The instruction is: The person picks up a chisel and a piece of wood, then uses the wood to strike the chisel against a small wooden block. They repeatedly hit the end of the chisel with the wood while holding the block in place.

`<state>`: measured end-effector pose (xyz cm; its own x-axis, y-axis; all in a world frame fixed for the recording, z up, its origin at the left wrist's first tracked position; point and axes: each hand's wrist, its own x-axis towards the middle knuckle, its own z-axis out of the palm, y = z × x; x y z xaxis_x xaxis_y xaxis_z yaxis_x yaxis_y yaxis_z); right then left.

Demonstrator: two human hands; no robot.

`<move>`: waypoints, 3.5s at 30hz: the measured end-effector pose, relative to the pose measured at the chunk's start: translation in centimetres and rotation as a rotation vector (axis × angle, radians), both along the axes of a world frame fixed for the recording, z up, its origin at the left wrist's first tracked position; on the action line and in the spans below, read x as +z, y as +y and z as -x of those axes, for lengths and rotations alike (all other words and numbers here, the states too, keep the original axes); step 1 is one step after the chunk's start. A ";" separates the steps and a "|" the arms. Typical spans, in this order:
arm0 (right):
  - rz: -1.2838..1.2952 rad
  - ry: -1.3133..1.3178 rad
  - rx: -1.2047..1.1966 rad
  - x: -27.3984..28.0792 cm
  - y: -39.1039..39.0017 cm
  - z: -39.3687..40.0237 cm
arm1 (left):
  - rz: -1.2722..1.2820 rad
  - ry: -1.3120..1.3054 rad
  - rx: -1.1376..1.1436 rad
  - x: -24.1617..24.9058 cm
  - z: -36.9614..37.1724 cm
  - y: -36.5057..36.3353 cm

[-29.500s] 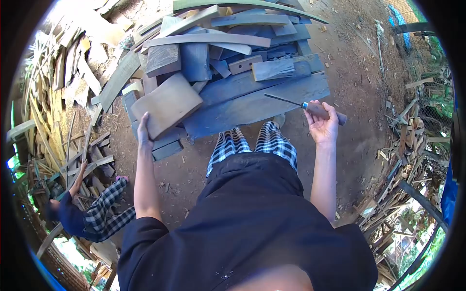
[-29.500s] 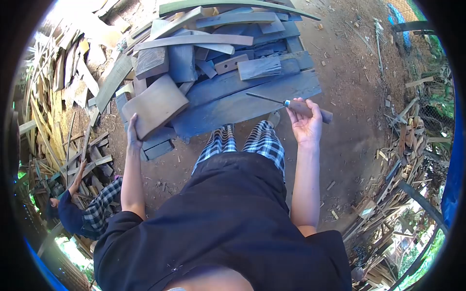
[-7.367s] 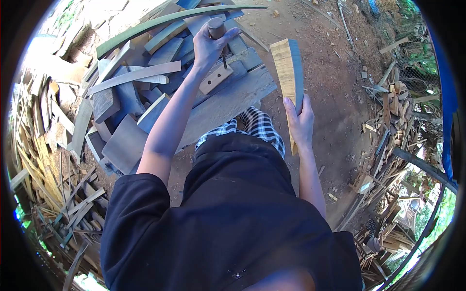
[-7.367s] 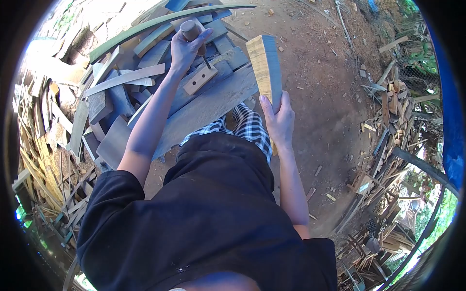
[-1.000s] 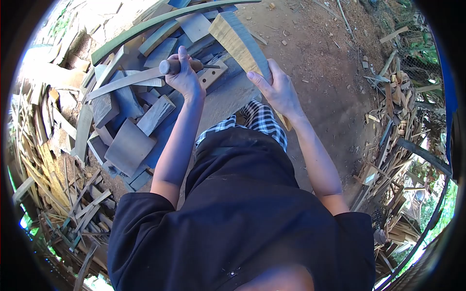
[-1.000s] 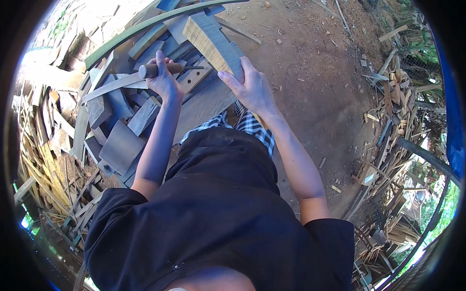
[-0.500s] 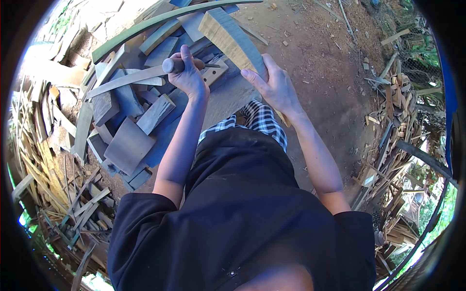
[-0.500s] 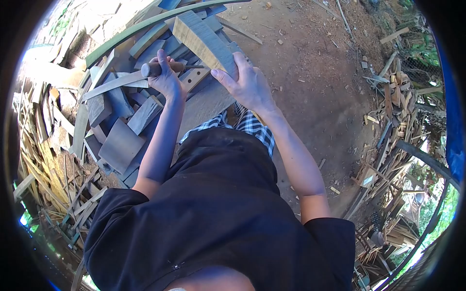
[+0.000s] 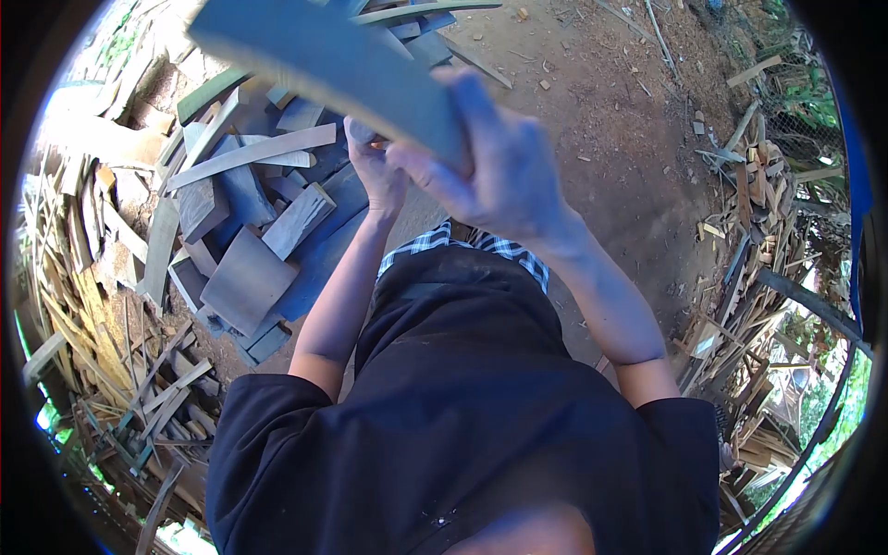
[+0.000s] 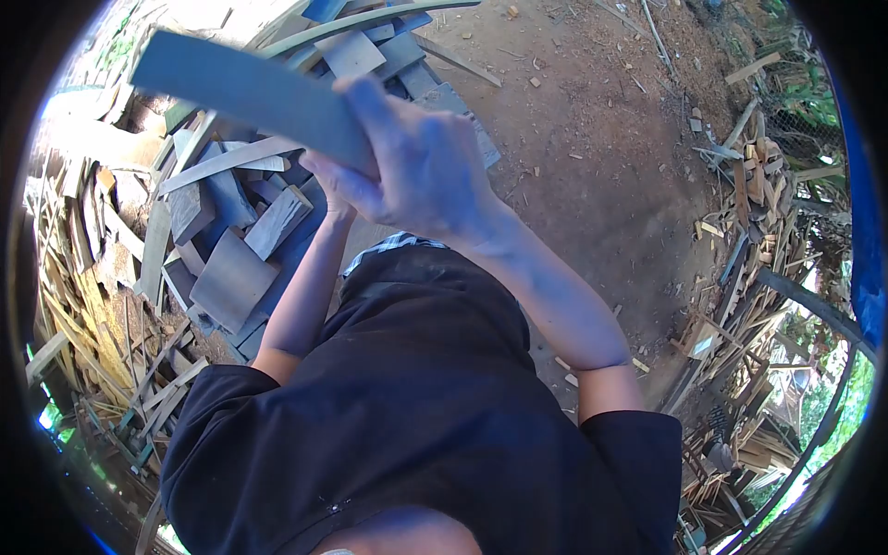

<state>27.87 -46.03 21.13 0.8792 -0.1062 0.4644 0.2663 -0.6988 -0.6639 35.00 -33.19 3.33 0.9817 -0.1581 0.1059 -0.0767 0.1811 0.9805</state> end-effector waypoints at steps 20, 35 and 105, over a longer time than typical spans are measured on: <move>0.121 0.193 -0.020 -2.3 0.9 1.0 | 0.087 0.072 -0.041 -1.4 0.8 0.2; -0.176 0.612 -0.316 -7.3 -4.2 6.4 | 0.470 0.648 0.532 -2.9 -6.3 4.1; -0.355 0.545 -0.502 -7.6 -5.9 9.1 | -0.397 -0.346 -0.285 3.3 -4.9 -8.5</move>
<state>18.74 -51.89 13.53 0.7807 -0.6069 -0.1491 -0.4455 -0.3731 -0.8138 39.92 -41.65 6.62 0.8138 -0.5033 0.2906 -0.4056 -0.1337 0.9042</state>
